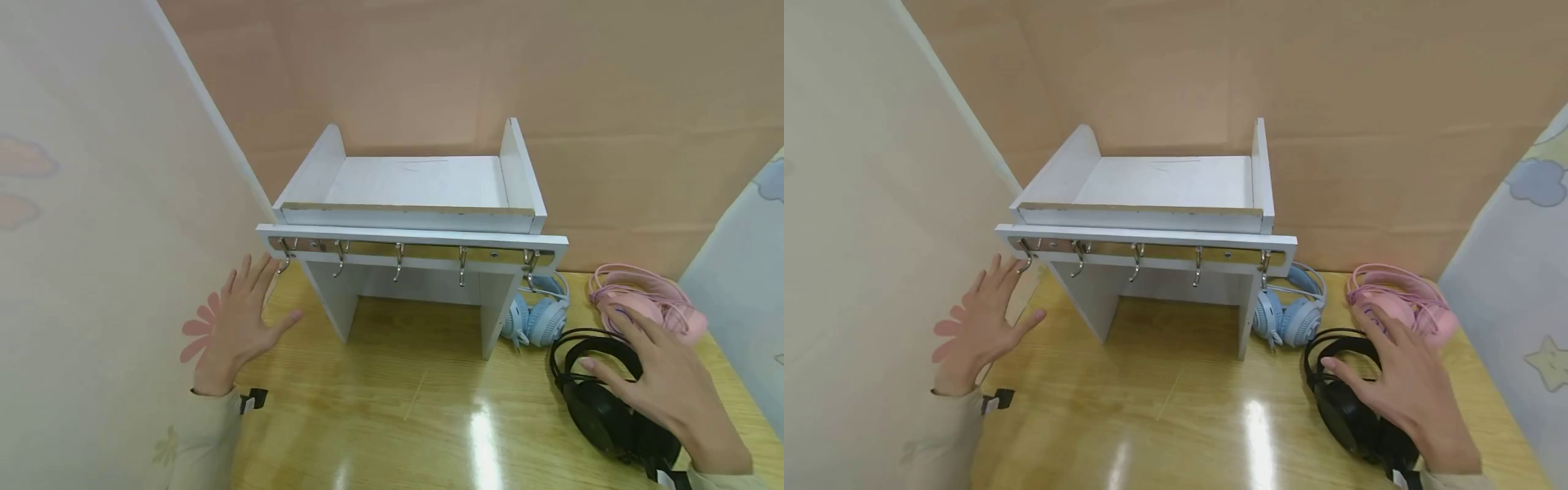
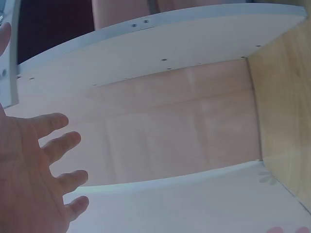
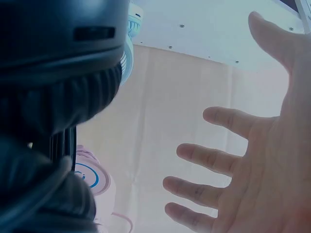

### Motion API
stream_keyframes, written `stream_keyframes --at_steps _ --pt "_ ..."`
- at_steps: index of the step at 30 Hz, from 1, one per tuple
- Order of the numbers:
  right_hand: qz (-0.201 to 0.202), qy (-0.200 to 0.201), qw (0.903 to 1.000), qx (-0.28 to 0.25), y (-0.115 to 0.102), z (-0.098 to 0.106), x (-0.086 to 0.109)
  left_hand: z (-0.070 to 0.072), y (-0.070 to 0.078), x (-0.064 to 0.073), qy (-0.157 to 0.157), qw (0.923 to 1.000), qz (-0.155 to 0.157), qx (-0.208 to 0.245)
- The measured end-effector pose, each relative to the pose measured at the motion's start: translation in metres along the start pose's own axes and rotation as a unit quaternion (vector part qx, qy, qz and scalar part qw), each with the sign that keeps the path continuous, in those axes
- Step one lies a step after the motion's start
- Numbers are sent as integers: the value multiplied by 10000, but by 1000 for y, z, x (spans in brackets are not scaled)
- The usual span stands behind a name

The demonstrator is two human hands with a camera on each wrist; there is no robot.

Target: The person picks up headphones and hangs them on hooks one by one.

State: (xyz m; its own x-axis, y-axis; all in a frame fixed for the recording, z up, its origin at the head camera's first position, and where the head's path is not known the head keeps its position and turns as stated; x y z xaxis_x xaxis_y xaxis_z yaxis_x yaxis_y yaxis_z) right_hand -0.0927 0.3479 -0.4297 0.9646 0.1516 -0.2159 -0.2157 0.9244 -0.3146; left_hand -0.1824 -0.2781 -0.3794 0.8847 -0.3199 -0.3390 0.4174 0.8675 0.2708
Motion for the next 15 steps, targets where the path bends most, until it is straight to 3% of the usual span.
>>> stream_keyframes --at_steps 5,15 --pt "-300 -122 9992 -236 4 -1 6 12 1 -6 241 9991 -88 347" --pt "-653 -476 9964 -268 13 -4 8 31 3 -17 784 9950 -446 439"
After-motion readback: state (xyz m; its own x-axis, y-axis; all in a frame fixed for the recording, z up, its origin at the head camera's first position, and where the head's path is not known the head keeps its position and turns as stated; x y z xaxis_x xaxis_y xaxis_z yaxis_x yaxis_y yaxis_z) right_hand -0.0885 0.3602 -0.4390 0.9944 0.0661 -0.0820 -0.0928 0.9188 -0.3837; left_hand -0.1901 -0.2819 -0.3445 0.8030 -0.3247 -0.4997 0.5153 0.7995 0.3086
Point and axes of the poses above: each hand's wrist, its own x-axis away from the middle knuckle, its own z-axis out of the back of the hand, y = z × x, the point moved 2 cm from there along -x, towards the middle knuckle, and after that the axes turned 6 degrees about -y, right-handed, at the moved point
